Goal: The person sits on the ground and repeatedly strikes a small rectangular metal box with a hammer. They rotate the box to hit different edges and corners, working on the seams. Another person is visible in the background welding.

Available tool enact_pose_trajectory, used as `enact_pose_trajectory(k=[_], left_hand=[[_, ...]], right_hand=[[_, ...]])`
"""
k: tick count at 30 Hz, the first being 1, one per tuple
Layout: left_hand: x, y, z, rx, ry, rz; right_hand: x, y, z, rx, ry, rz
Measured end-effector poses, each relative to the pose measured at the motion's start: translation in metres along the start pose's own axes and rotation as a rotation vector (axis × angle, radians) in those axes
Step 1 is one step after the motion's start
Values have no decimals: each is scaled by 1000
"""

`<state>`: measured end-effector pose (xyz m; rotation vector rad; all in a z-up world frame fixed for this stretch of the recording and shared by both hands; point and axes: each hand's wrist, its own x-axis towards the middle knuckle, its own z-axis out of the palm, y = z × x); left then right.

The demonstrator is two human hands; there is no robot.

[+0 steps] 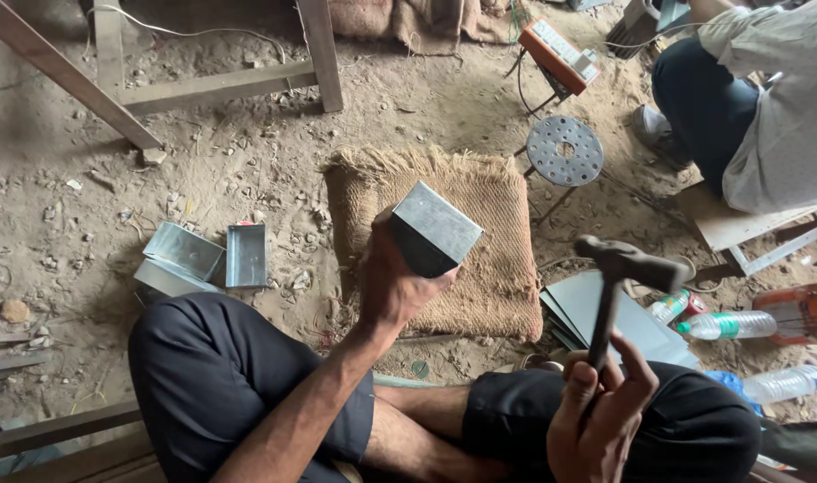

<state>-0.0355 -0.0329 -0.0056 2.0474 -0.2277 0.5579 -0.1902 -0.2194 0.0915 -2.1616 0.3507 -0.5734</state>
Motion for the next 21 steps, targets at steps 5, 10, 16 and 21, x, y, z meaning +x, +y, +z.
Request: enact_pose_trajectory(k=[5,10,16,21], left_hand=[[0,-6,10,-488,-173,-316],[-2,-6,7,-258,-134,-275],[-1,0,-3,-2,-17,-30],[4,8,-6,23,31,111]], right_hand=[[18,-20,6,-335,-141,-338],[22,-41,-1,-377,-109,-146],[12,-43,5,-242,112,-328],[23,-29,17,-299,-233,-122]])
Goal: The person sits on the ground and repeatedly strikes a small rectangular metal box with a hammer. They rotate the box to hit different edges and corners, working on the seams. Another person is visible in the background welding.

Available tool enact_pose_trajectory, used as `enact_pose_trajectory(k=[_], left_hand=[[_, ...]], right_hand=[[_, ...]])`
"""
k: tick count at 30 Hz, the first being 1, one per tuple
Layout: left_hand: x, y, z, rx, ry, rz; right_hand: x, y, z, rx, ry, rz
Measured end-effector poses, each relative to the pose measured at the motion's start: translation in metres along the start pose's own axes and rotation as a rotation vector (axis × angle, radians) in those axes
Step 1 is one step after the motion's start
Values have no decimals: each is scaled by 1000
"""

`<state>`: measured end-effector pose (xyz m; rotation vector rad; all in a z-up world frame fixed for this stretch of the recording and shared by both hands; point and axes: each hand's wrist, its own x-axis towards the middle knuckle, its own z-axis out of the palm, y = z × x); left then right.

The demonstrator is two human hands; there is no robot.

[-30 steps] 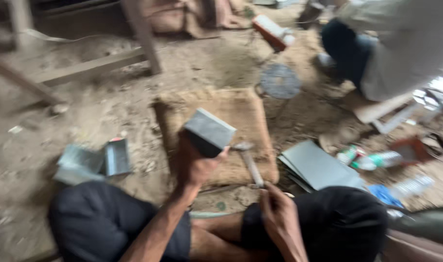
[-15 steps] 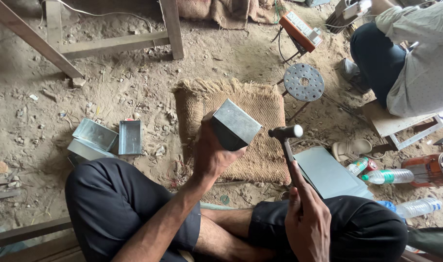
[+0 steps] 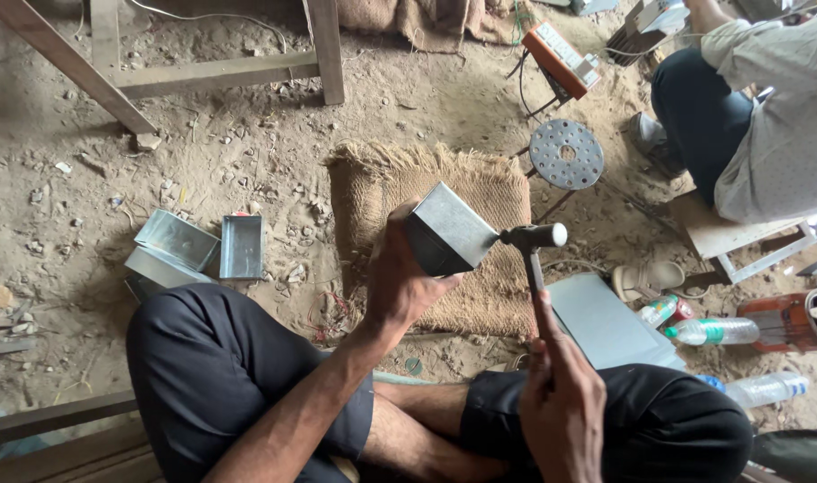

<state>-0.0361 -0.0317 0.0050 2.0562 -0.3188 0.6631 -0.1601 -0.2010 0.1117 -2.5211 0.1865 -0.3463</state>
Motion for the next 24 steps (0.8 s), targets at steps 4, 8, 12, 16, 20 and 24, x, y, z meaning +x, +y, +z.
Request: enact_pose_trajectory(k=[4,8,12,16,20,24], left_hand=[[0,1,0,-52,-33,-138],[-4,-1,-1,-84,-44,-146],[-5,-3,1,-34,-40,-129],[-2,-5,5,-51,-13,-64],[-4,-8,6,-32,-47,-129],[-3,-8,7,-17,-53,-129]], right_hand=[[0,-3,-23,-75,169,-109],[-11,-16,-45,-46,421,-1],[-10,-16,-22,-47,422,-154],[-7,-6,0,-14,113,-145],[-3,0,-20,-33,-84,-21],[-9,-9,-47,-74,234,-142]])
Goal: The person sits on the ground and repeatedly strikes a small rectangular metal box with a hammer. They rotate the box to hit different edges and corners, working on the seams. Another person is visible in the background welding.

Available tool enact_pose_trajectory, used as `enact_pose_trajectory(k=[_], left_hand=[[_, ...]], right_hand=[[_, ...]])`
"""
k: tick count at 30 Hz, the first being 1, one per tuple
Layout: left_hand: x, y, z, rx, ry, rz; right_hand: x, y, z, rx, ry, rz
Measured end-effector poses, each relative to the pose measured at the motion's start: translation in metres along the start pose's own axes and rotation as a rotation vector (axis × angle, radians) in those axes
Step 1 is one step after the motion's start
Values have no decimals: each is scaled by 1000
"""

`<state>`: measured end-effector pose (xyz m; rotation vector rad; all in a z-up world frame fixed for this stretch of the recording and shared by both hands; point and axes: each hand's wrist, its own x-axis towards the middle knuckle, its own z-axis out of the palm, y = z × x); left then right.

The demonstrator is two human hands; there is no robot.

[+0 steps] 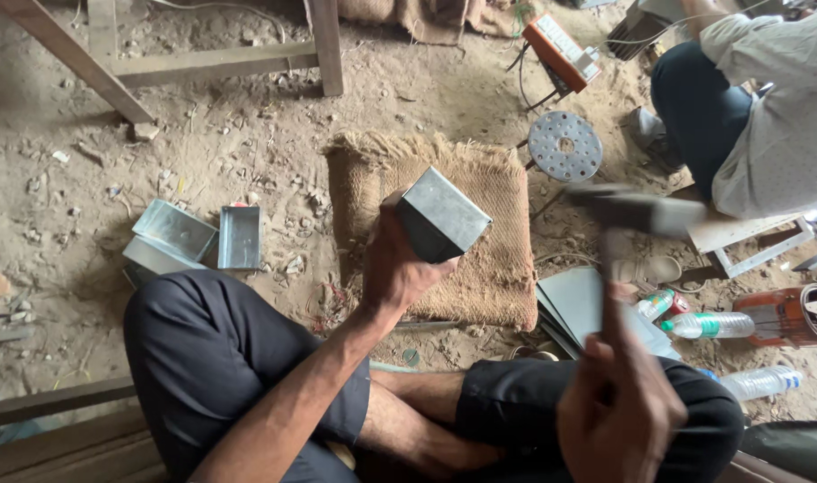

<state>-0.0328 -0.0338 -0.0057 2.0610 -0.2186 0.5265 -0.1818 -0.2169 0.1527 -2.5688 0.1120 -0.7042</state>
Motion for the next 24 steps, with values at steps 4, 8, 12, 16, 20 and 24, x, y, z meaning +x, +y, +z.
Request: enact_pose_trajectory(k=[4,8,12,16,20,24], left_hand=[[-1,1,-4,-2,17,26],[1,5,-5,-23,13,19],[-4,0,0,48,36,82],[-7,-10,12,-435,-122,-355],[-11,-20,13,-422,-44,-227],[-5,-15,13,24,-25,-51]], right_hand=[[-4,-2,11,27,154,1],[-10,7,49,13,99,-22],[-17,15,51,125,-155,-125],[-15,13,35,75,-265,141],[-9,11,22,438,-352,420],[3,16,13,427,-515,643]])
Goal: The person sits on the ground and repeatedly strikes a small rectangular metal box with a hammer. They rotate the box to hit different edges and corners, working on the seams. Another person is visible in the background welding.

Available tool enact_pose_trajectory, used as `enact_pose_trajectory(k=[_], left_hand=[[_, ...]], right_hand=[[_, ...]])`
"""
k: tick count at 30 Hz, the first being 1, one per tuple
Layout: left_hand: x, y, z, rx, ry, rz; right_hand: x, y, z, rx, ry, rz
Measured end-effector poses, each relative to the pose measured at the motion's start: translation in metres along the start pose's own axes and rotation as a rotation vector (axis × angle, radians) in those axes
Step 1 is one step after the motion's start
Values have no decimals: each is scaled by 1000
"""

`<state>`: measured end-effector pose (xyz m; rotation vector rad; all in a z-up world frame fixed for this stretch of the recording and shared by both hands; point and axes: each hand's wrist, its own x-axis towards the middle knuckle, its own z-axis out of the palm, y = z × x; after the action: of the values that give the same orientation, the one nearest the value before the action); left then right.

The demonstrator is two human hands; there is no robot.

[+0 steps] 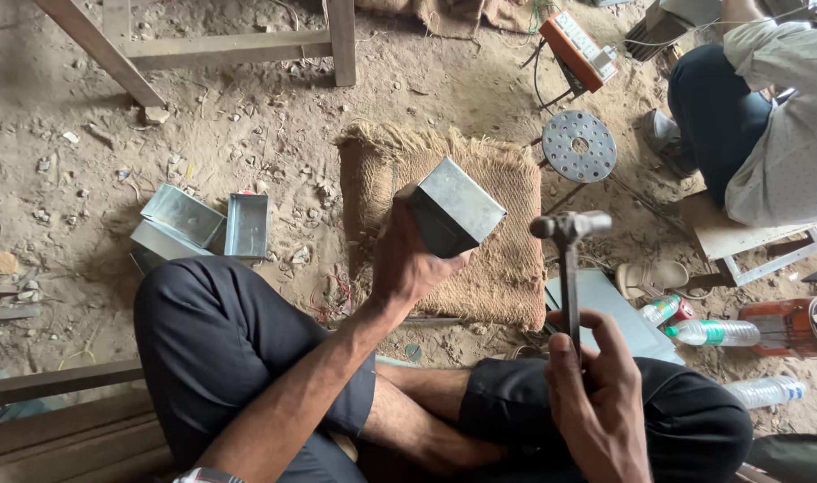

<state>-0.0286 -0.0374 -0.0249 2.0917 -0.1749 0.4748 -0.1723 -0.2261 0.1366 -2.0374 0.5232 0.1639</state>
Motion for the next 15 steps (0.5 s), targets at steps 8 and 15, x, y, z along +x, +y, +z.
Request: enact_pose_trajectory(k=[8,15], left_hand=[[4,17,-15,-76,-17,-39],[5,16,-16,-42,-12,-38]], right_hand=[[16,-23,-5,-175,43,-184],[6,-40,-4,-375,541,-540]])
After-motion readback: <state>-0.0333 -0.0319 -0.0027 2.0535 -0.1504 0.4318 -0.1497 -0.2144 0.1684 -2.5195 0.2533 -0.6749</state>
